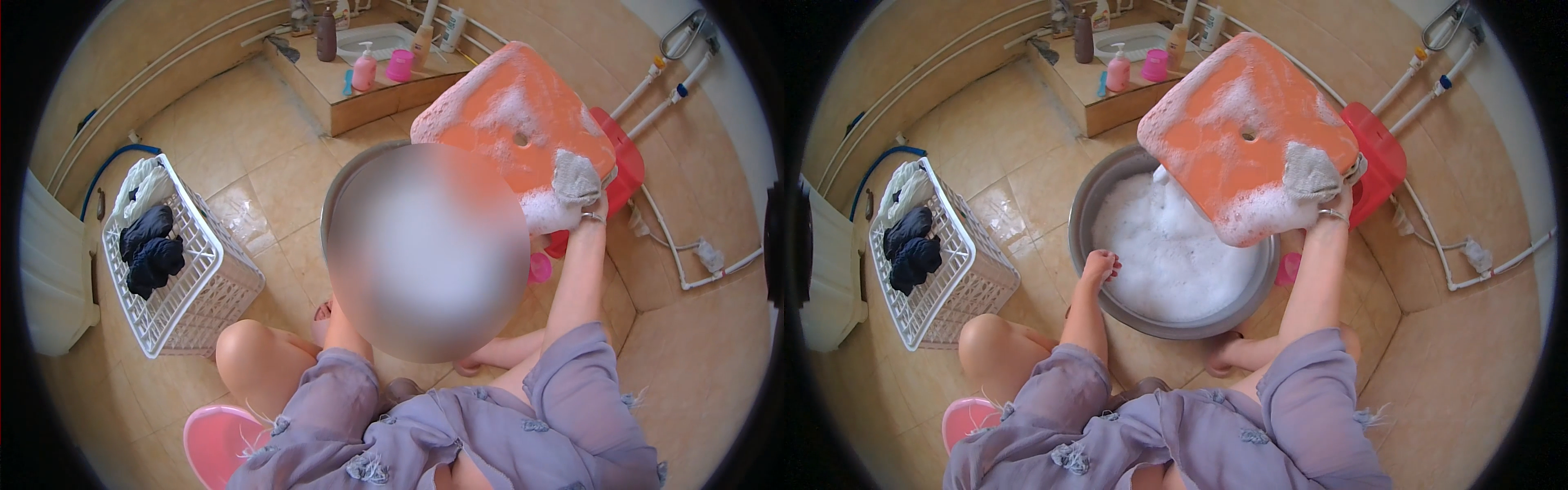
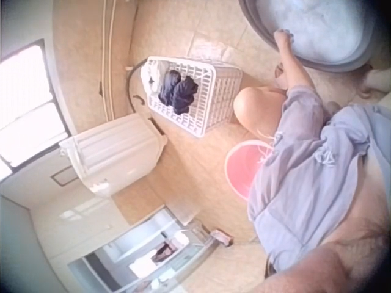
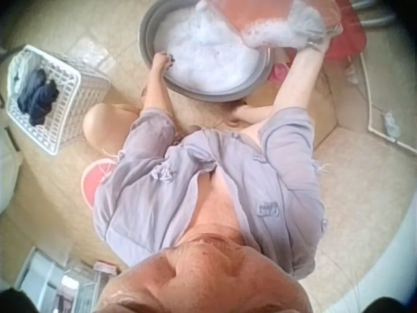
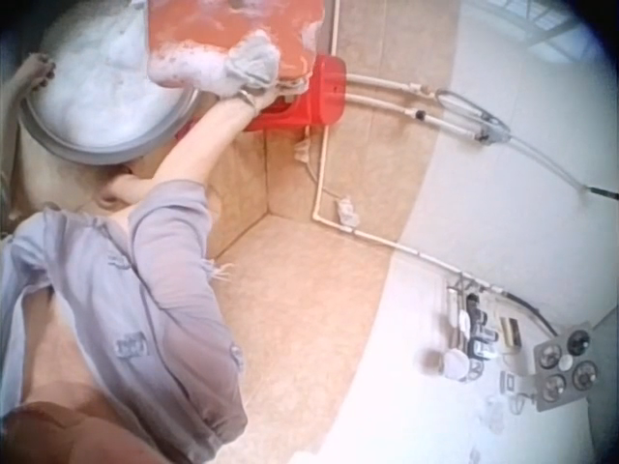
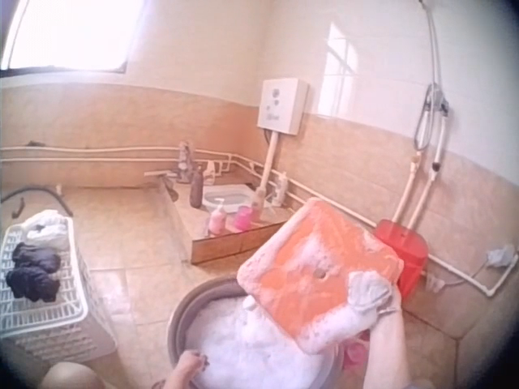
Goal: The person washes a metal bowl, a small orange stool, and a white cloth by hand in a basin of soapy water.
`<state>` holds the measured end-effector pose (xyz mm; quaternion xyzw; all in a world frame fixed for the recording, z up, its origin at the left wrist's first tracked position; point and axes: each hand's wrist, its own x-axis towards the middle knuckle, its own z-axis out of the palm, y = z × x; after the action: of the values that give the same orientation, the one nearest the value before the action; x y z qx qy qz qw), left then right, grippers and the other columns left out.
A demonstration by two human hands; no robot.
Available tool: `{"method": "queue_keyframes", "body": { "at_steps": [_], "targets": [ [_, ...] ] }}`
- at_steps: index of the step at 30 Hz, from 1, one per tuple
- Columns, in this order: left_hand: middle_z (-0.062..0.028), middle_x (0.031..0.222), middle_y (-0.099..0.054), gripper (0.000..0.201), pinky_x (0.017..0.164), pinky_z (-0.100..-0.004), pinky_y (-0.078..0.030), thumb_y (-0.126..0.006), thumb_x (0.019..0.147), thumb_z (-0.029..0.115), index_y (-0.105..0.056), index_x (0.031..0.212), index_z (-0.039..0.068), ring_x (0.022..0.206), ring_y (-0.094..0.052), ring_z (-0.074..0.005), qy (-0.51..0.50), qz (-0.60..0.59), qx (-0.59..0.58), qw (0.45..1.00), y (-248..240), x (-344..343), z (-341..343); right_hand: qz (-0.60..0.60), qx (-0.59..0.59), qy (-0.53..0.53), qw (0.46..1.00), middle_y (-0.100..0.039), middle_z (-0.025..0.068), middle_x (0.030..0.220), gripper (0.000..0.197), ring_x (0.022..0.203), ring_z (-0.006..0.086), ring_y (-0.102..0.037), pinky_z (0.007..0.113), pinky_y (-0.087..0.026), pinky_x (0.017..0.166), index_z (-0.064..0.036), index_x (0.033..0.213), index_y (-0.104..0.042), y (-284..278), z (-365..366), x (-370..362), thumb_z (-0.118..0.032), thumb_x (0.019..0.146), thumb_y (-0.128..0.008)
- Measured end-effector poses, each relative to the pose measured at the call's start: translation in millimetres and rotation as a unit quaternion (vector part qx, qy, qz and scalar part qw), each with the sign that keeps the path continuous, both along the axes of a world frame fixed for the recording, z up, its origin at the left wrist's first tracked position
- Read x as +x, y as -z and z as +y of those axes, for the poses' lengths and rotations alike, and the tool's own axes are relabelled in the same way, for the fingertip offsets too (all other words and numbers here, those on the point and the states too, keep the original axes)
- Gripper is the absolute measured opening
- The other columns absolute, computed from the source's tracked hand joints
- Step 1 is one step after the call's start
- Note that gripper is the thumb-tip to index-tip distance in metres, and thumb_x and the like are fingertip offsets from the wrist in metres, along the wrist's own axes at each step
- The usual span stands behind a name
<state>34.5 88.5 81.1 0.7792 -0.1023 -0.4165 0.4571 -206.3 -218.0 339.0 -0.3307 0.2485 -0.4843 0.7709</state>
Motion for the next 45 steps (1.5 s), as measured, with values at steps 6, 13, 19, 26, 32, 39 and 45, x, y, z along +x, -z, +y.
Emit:
{"method": "queue_keyframes", "body": {
  "at_steps": [6, 13, 19, 26, 32, 39, 45],
  "targets": [
    [-0.0062, 0.068, -0.059, 0.021, 0.043, -0.0268, -0.041, -0.041, 0.083, 0.015, -0.057, 0.080, 0.002, 0.050, -0.052, -0.0143, -0.032, 0.052, -0.039, 0.997, 1, -4, 2, -0.025, -0.017, 0.026, 0.999, -0.042, 0.0112, 0.122, 0.040, 0.109, 0.0272, -0.043, 0.039, -0.035, 0.093, -0.0037, 0.121, -0.037, -14, -7, -9, -0.026, 0.088, -0.033],
    [-0.0068, 0.068, -0.059, 0.017, 0.042, -0.0267, -0.041, -0.043, 0.081, 0.014, -0.055, 0.081, 0.003, 0.049, -0.052, -0.0147, -0.012, 0.053, -0.036, 0.998, 9, -7, 0, -0.052, -0.071, 0.151, 0.985, -0.041, 0.0109, 0.123, 0.041, 0.111, 0.0267, -0.041, 0.039, -0.033, 0.094, -0.0037, 0.122, -0.036, -63, -25, -122, -0.026, 0.088, -0.031],
    [-0.0069, 0.069, -0.059, 0.017, 0.042, -0.0264, -0.040, -0.043, 0.080, 0.014, -0.055, 0.084, 0.003, 0.049, -0.052, -0.0141, 0.034, 0.041, 0.001, 0.999, 16, -15, -7, -0.057, -0.104, 0.318, 0.941, -0.039, 0.0106, 0.125, 0.041, 0.112, 0.0264, -0.039, 0.038, -0.032, 0.095, -0.0036, 0.122, -0.036, -75, 0, -285, -0.026, 0.088, -0.030],
    [-0.0083, 0.065, -0.058, 0.017, 0.036, -0.0241, -0.037, -0.043, 0.082, 0.013, -0.055, 0.082, 0.001, 0.042, -0.048, -0.0119, 0.111, 0.013, 0.027, 0.993, 49, -27, -11, -0.069, -0.024, 0.514, 0.854, -0.038, 0.0103, 0.126, 0.042, 0.114, 0.0259, -0.037, 0.038, -0.031, 0.096, -0.0036, 0.123, -0.035, 23, 64, -442, -0.026, 0.088, -0.028],
    [-0.0068, 0.069, -0.062, 0.023, 0.051, -0.0274, -0.044, -0.045, 0.081, 0.020, -0.061, 0.084, 0.004, 0.052, -0.054, -0.0139, 0.348, -0.125, 0.107, 0.923, 48, -52, -3, -0.088, 0.095, 0.583, 0.802, -0.038, 0.0104, 0.125, 0.042, 0.114, 0.0256, -0.038, 0.038, -0.031, 0.095, -0.0035, 0.122, -0.036, 135, 107, -484, -0.026, 0.088, -0.028],
    [-0.0084, 0.080, -0.063, 0.026, 0.070, -0.0364, -0.045, -0.048, 0.078, 0.031, -0.065, 0.083, 0.013, 0.079, -0.059, -0.0258, 0.468, -0.258, 0.213, 0.818, 23, -73, -3, -0.076, 0.115, 0.618, 0.774, -0.043, 0.0111, 0.119, 0.039, 0.108, 0.0255, -0.042, 0.037, -0.035, 0.090, -0.0029, 0.116, -0.041, 160, 86, -493, -0.026, 0.086, -0.031],
    [-0.0097, 0.085, -0.062, 0.032, 0.074, -0.0376, -0.044, -0.044, 0.079, 0.038, -0.064, 0.087, 0.015, 0.083, -0.058, -0.0281, 0.512, -0.306, 0.260, 0.760, 6, -84, -6, -0.065, 0.128, 0.625, 0.767, -0.047, 0.0118, 0.113, 0.037, 0.102, 0.0253, -0.046, 0.037, -0.038, 0.086, -0.0025, 0.110, -0.045, 172, 43, -490, -0.026, 0.085, -0.033]
  ]
}}
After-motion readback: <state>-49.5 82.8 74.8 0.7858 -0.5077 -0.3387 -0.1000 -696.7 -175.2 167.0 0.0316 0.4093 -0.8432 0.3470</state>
